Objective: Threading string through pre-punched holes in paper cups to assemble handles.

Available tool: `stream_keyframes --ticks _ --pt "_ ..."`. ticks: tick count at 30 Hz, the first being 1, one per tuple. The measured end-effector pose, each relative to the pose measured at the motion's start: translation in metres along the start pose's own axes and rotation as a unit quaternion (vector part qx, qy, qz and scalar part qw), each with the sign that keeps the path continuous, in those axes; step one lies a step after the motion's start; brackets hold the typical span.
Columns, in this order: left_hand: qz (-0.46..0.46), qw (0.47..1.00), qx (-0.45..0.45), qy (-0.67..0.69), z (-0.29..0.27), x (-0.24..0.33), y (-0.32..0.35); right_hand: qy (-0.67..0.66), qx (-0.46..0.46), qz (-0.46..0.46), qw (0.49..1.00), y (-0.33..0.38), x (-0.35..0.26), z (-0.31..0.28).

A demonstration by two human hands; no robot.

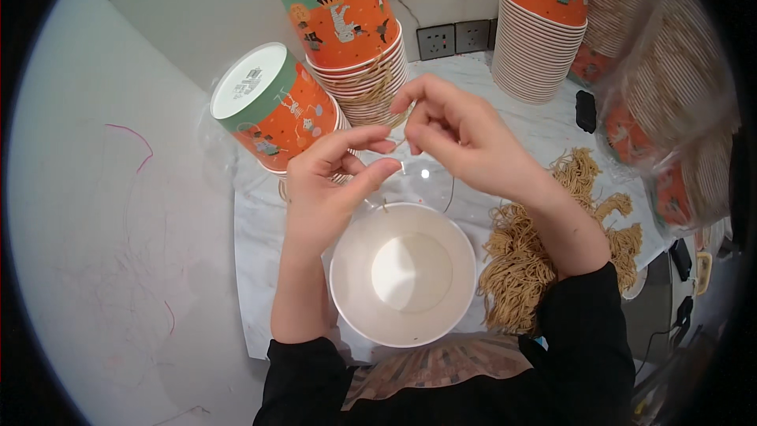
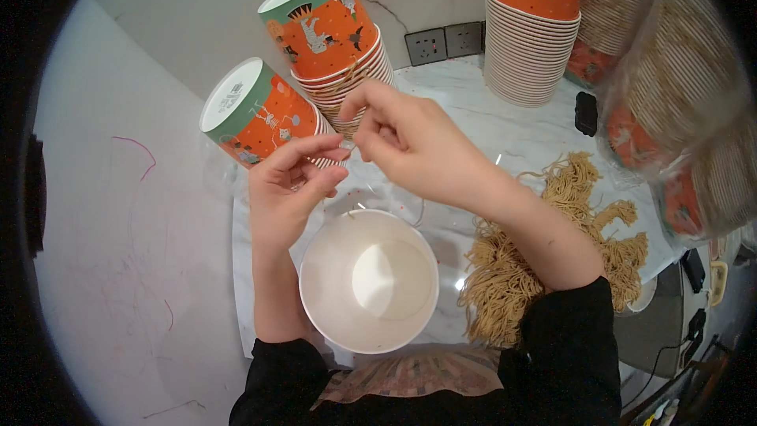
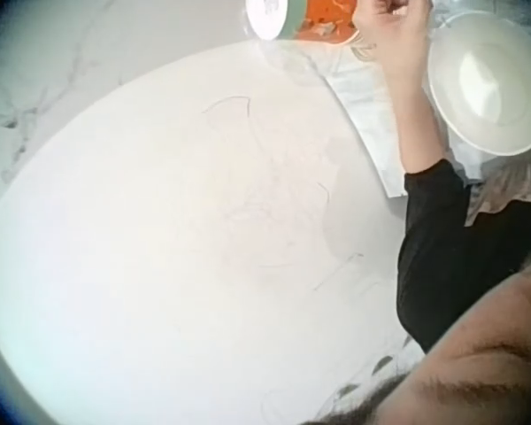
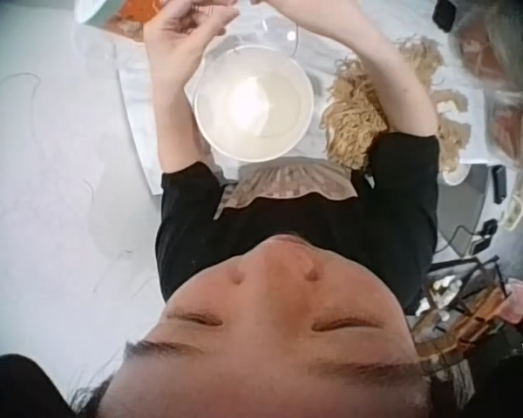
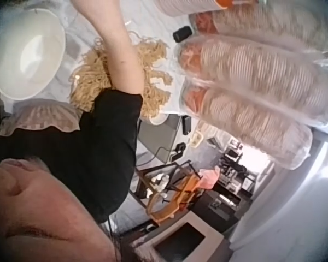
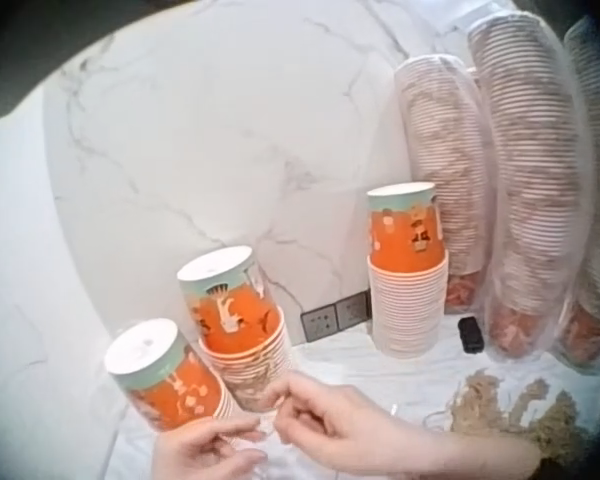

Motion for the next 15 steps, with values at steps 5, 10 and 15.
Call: stream_keyframes --ticks 5,10,15 --pt "0.005 0.998 0.012 -0.057 0.003 -0.002 0.003 0.027 -0.038 0.023 0.999 0.003 -0.007 0.007" --pt "-0.039 0.998 0.026 -0.046 -0.001 0.003 0.005 0.113 -0.053 -0.036 0.991 0.003 -0.015 0.005" --pt "-0.047 0.995 -0.025 -0.081 -0.002 0.018 0.012 0.13 -0.051 -0.085 0.987 0.004 -0.016 0.001"
Point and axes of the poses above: each hand's wrist, its own y-axis away from the middle knuckle, its own z-axis out of the palm, x = y × z, the point moved 1 cm from there along -y, towards the middle knuckle, and after that the axes turned 1 degree about z, right-handed, at the moved point
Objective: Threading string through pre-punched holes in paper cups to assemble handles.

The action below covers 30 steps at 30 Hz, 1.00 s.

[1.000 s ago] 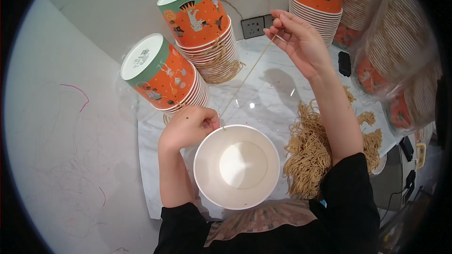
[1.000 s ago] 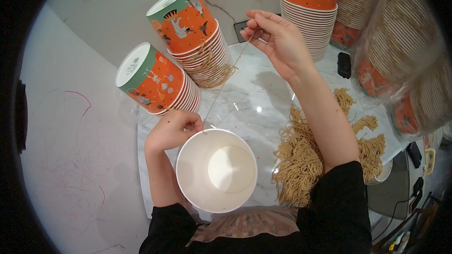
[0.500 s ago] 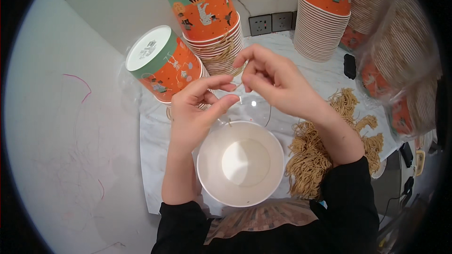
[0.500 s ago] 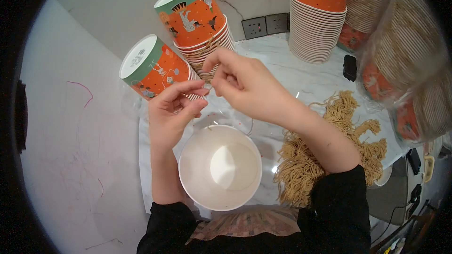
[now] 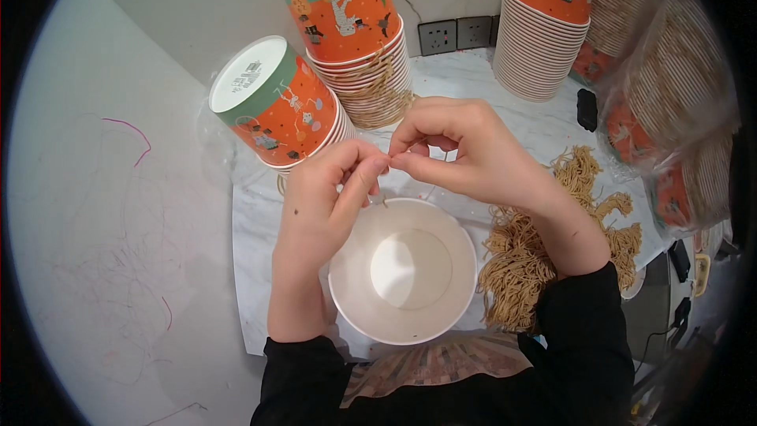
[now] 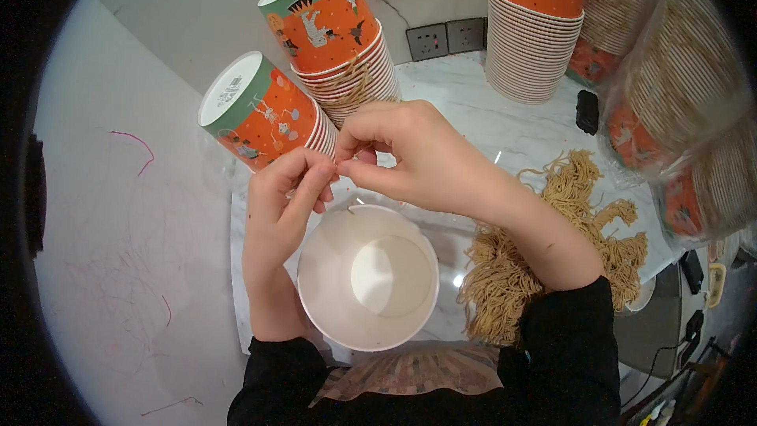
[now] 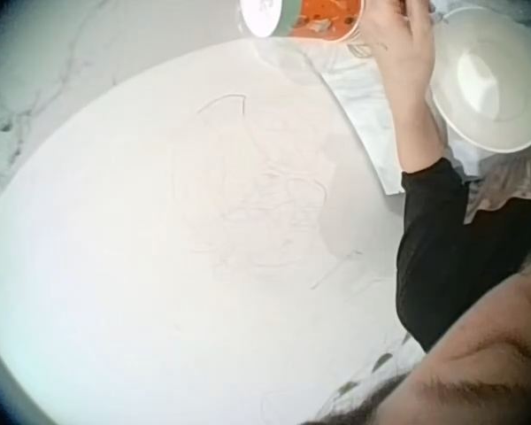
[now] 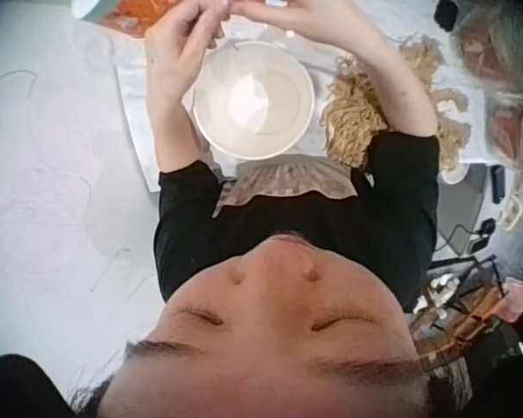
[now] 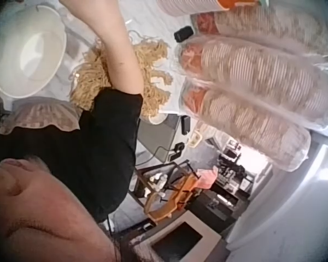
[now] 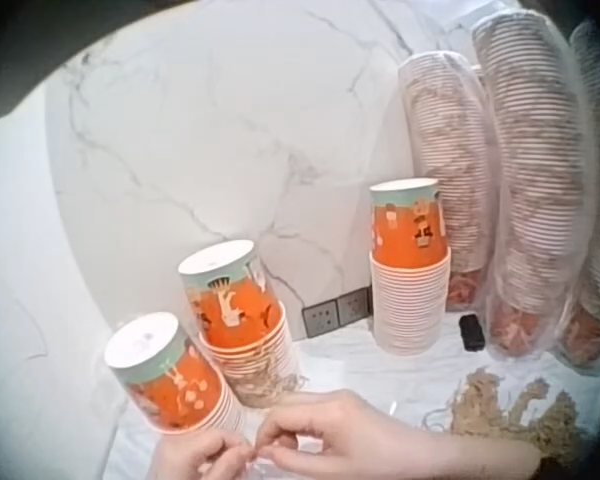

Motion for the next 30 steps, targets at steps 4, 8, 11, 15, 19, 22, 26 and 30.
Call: stream_keyframes --ticks 4,8,11,15,19,22,26,30 --pt "0.11 0.942 -0.24 -0.206 -0.017 0.031 0.029 0.004 0.042 0.031 0.999 -0.002 -0.001 -0.011" --pt "0.178 0.813 -0.513 -0.212 -0.013 0.04 0.056 0.026 0.087 0.028 0.995 -0.003 -0.003 -0.021" --pt "0.191 0.799 -0.509 -0.256 0.001 0.042 0.069 0.072 0.119 0.006 0.99 -0.002 -0.007 -0.03" --pt "0.187 0.779 -0.52 -0.296 0.004 0.042 0.07 0.082 0.165 -0.014 0.983 -0.002 -0.009 -0.036" --pt "0.166 0.898 -0.341 -0.225 -0.008 0.038 0.048 0.057 0.139 -0.037 0.988 0.001 -0.023 -0.043" --pt "0.05 0.986 -0.11 -0.112 -0.01 0.032 0.035 0.024 0.077 -0.008 0.997 0.003 -0.024 -0.04" --pt "-0.068 0.994 -0.007 0.083 -0.003 0.027 0.027 0.056 0.029 -0.074 0.995 0.004 -0.022 -0.028" --pt "-0.061 0.986 0.032 0.149 0.001 0.033 0.023 0.162 0.025 -0.071 0.984 0.008 -0.03 -0.016"
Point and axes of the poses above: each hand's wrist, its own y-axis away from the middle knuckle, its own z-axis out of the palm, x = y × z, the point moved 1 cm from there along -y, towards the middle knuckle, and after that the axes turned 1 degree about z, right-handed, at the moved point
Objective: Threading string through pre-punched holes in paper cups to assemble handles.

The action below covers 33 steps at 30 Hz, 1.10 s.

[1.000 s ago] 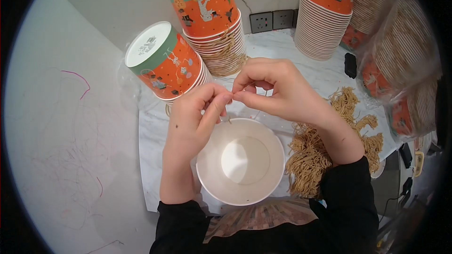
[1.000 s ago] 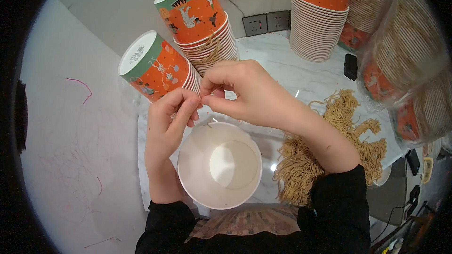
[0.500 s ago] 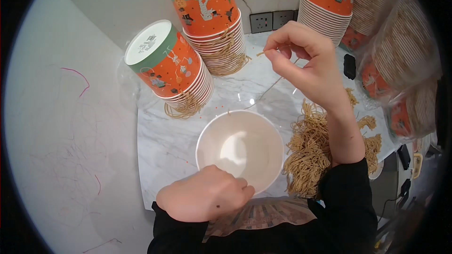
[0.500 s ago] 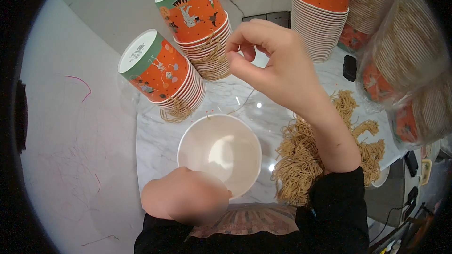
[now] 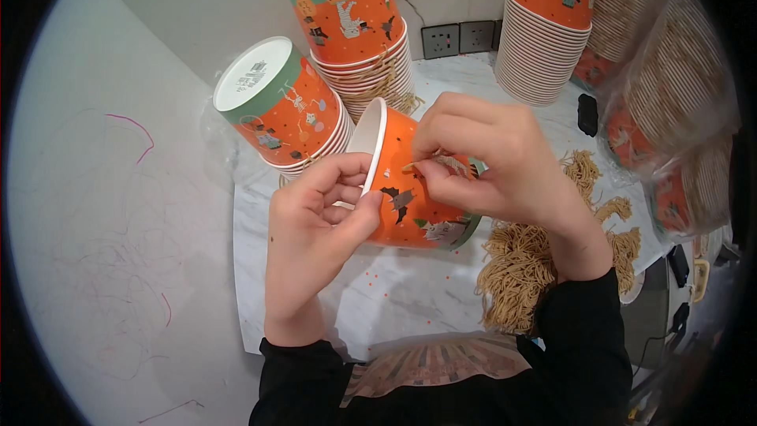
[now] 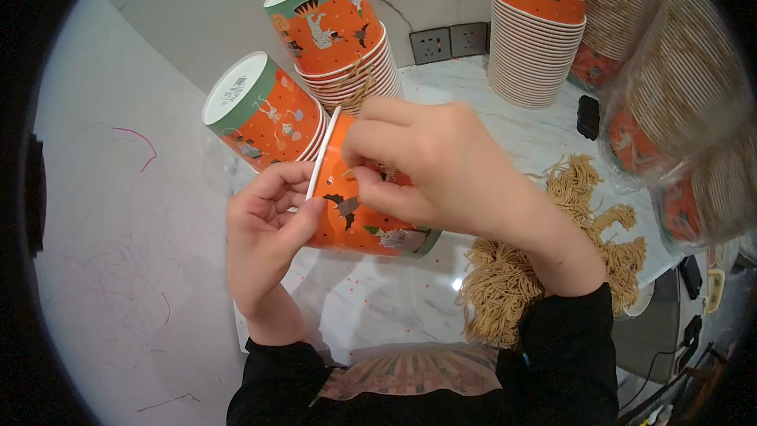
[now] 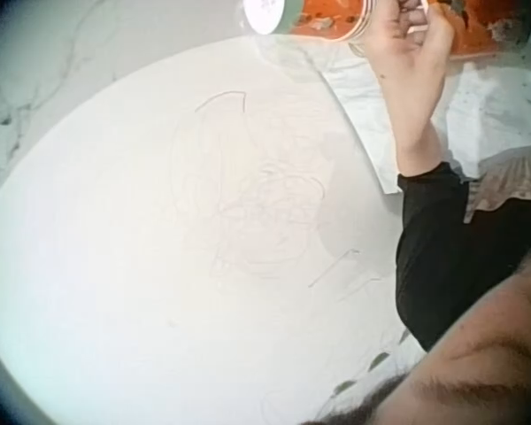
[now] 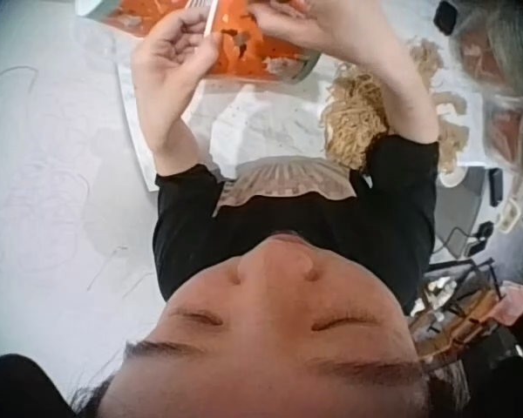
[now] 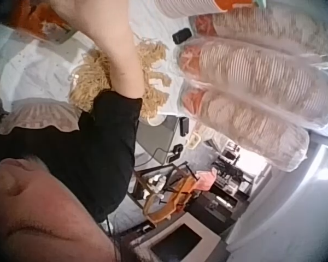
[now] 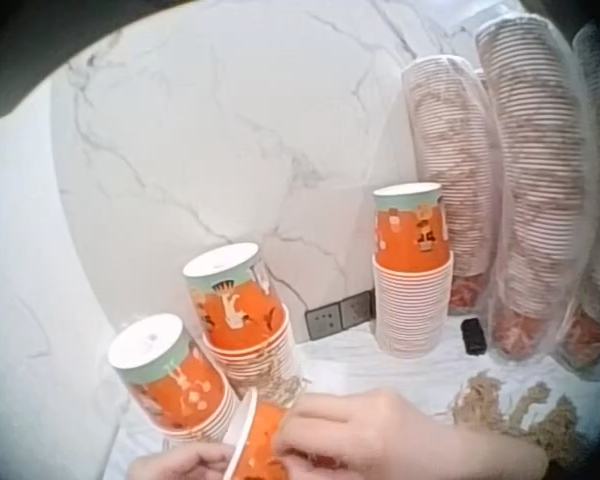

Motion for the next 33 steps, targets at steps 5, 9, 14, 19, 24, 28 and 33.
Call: stream_keyframes --ticks 5,9,14,19,24,28,33 --pt "0.009 1.0 0.002 0.005 0.001 -0.002 0.0 0.07 0.026 -0.045 0.996 0.001 -0.006 0.011" --pt "0.001 1.0 -0.007 0.01 0.001 -0.003 -0.001 0.067 0.041 -0.055 0.995 0.0 -0.01 0.012" --pt "0.001 1.0 -0.019 0.009 -0.001 -0.004 -0.001 0.089 0.034 -0.057 0.994 0.001 -0.012 0.014" --pt "-0.004 1.0 -0.027 0.01 -0.004 -0.007 -0.002 0.092 0.039 -0.07 0.993 0.002 -0.01 0.019" --pt "-0.083 0.982 -0.087 0.147 -0.016 -0.01 -0.013 0.102 0.037 -0.06 0.992 0.004 -0.011 0.019" --pt "-0.057 0.967 -0.147 0.201 -0.027 -0.026 -0.027 0.079 0.034 -0.037 0.996 0.003 -0.014 0.017" --pt "-0.073 0.972 -0.139 0.174 -0.027 -0.029 -0.029 0.083 0.041 -0.062 0.994 0.004 -0.01 0.024"
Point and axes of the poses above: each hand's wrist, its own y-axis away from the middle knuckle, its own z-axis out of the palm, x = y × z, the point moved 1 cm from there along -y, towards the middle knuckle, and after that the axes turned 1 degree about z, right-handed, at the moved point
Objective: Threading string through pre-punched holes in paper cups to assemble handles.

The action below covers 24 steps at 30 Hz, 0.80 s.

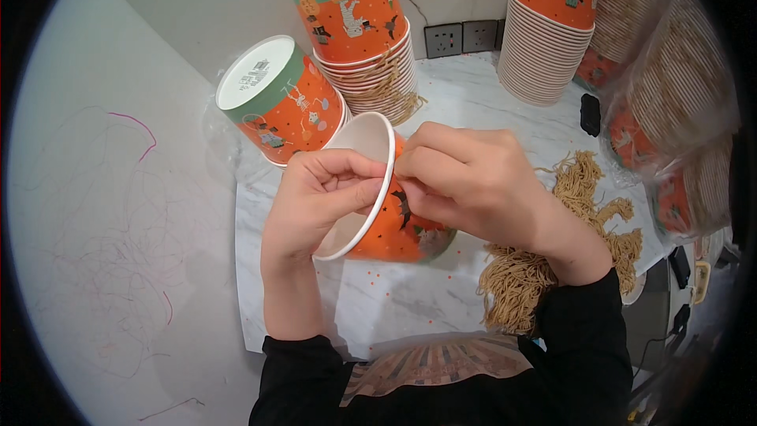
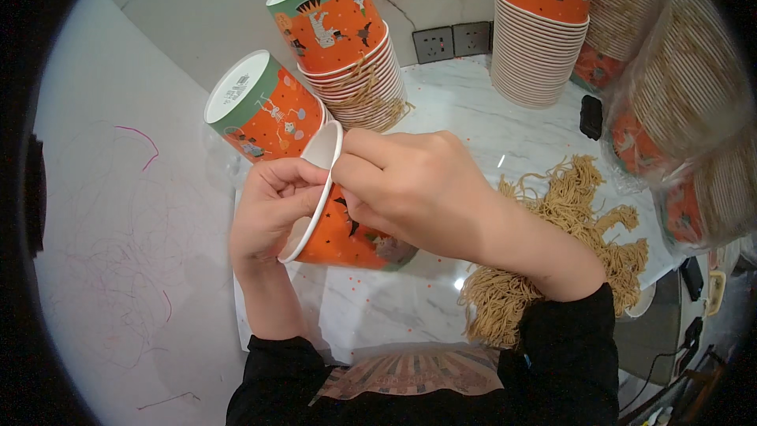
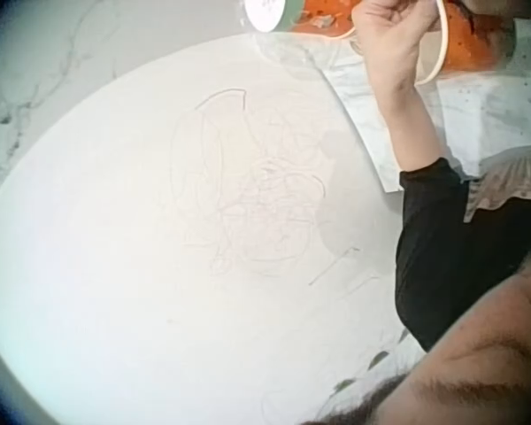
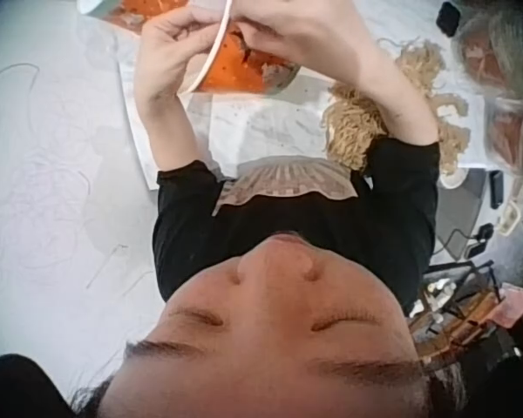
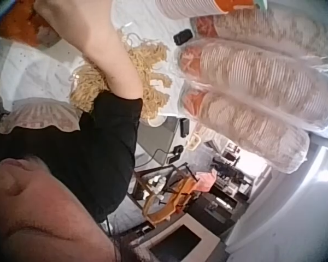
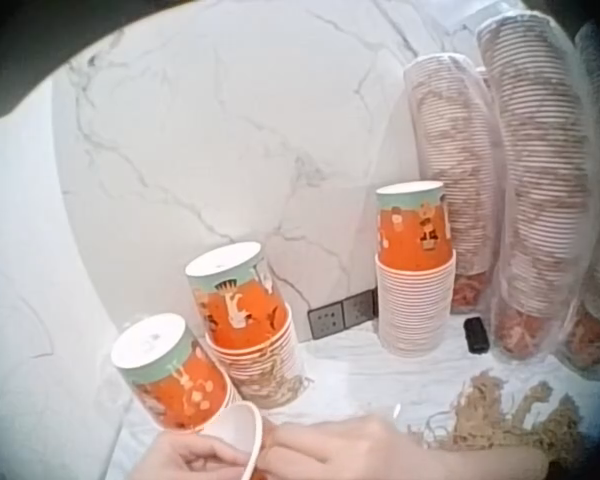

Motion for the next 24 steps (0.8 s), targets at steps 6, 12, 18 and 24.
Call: stream_keyframes --ticks 6,12,18,24 --pt "-0.026 0.992 0.032 -0.122 0.002 -0.001 0.002 0.003 -0.068 0.014 0.998 0.004 0.009 0.007" --pt "0.071 0.901 0.101 -0.417 0.02 -0.001 0.002 0.058 -0.101 0.037 0.993 0.004 0.022 -0.001" --pt "0.248 0.834 0.056 -0.49 0.022 -0.005 -0.005 -0.114 -0.093 0.148 0.978 -0.001 0.027 0.003" --pt "0.219 0.81 0.069 -0.54 0.024 -0.002 0.0 -0.317 -0.045 0.21 0.924 0.002 0.027 0.012"
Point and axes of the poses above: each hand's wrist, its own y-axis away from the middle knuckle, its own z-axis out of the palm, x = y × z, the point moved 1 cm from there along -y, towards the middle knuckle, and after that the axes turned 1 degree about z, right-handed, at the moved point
